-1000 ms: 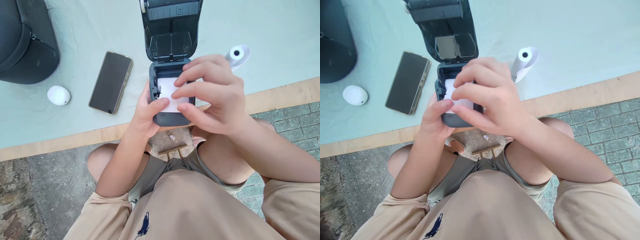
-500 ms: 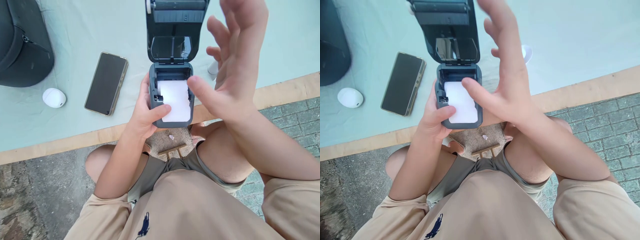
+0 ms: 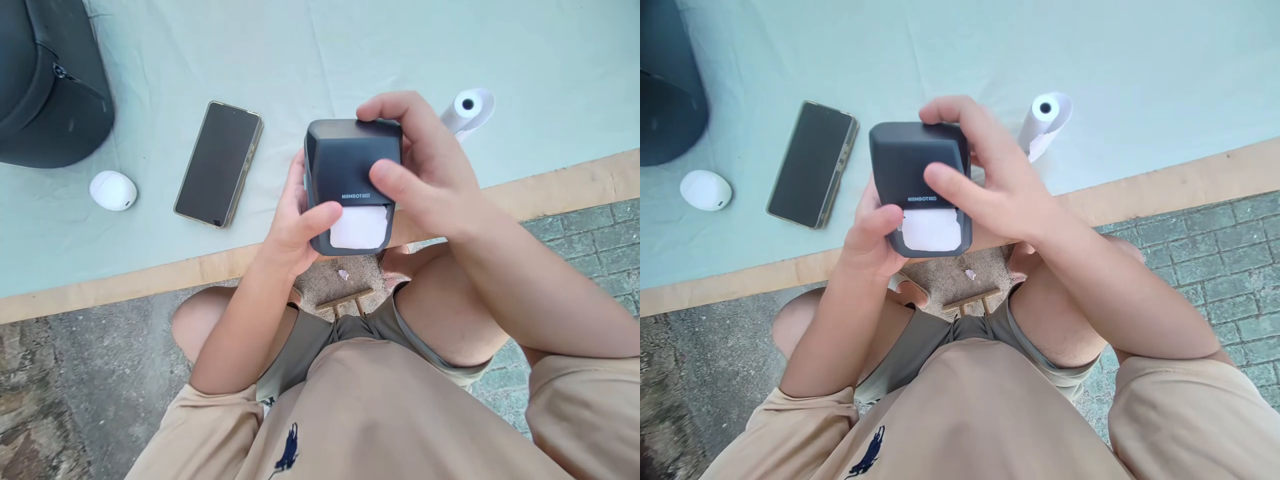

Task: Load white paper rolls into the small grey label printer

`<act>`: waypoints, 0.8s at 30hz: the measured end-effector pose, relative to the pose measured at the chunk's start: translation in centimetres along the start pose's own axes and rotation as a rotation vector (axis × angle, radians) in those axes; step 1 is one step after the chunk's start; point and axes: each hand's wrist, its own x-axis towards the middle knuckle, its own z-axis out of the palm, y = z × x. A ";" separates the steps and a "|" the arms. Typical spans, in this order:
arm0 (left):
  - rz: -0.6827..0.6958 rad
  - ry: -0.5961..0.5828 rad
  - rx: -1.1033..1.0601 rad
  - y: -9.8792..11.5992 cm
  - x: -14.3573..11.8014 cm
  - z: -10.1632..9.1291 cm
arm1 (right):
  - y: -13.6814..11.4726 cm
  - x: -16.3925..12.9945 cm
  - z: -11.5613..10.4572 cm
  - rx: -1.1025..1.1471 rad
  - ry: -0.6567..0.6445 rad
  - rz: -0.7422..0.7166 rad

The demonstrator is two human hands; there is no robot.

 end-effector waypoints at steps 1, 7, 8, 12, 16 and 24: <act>0.003 0.017 -0.018 0.1 0.0 0.2 | -0.1 0.0 0.1 0.024 -0.042 0.006; 0.002 0.049 -0.048 0.1 0.0 0.3 | -0.3 0.2 -0.1 0.134 -0.147 0.078; 0.010 0.046 -0.055 0.0 0.0 0.2 | -0.2 0.2 -0.2 0.133 -0.158 0.087; -0.025 0.020 -0.106 0.2 0.1 0.3 | -0.2 0.2 -0.4 0.083 -0.154 0.113; -0.067 0.064 -0.177 0.5 0.4 1.0 | -0.6 -0.1 -0.5 0.028 -0.074 0.078; -0.061 0.237 -0.126 0.4 0.4 1.1 | -1.0 -0.3 -1.0 -0.187 -0.084 -0.138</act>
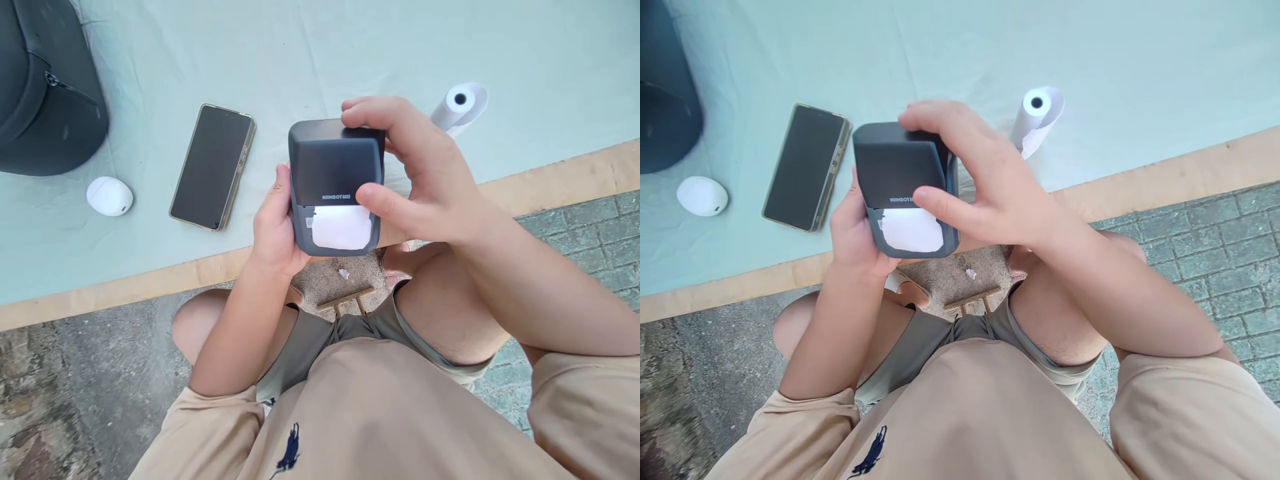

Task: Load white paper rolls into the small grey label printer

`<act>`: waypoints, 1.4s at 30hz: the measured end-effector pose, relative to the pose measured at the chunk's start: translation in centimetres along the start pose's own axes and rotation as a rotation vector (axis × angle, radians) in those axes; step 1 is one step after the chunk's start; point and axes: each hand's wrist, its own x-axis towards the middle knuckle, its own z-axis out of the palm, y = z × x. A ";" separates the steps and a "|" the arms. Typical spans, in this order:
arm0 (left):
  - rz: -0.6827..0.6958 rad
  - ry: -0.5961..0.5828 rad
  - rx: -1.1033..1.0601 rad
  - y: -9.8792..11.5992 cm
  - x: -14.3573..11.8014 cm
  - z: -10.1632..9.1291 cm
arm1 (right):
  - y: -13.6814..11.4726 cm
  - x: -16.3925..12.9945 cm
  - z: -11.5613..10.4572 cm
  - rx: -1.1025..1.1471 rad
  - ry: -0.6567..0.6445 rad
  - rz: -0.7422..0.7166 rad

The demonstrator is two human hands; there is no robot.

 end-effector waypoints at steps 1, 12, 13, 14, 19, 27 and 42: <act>0.013 0.023 0.026 0.0 0.0 -0.1 | 0.0 0.0 -0.1 -0.029 -0.013 -0.020; 0.014 -0.049 -0.039 0.0 0.5 -0.5 | -1.3 0.9 -1.4 -0.169 0.024 0.028; 0.024 -0.084 -0.039 0.0 0.6 -0.5 | -1.5 0.9 -1.4 -0.198 0.095 0.037; 0.030 -0.117 -0.034 0.1 0.5 -0.5 | -1.8 1.0 -1.4 -0.213 0.172 0.050; 0.008 -0.174 0.056 0.0 0.1 -0.7 | -2.7 1.5 -0.9 -0.159 0.470 0.181; 0.025 -0.192 0.072 -0.2 -0.2 -0.9 | -1.8 1.7 -0.7 -0.311 0.100 0.179; 0.022 -0.185 0.104 -0.2 -0.4 -0.7 | -2.5 1.7 -0.5 -0.696 -0.233 0.383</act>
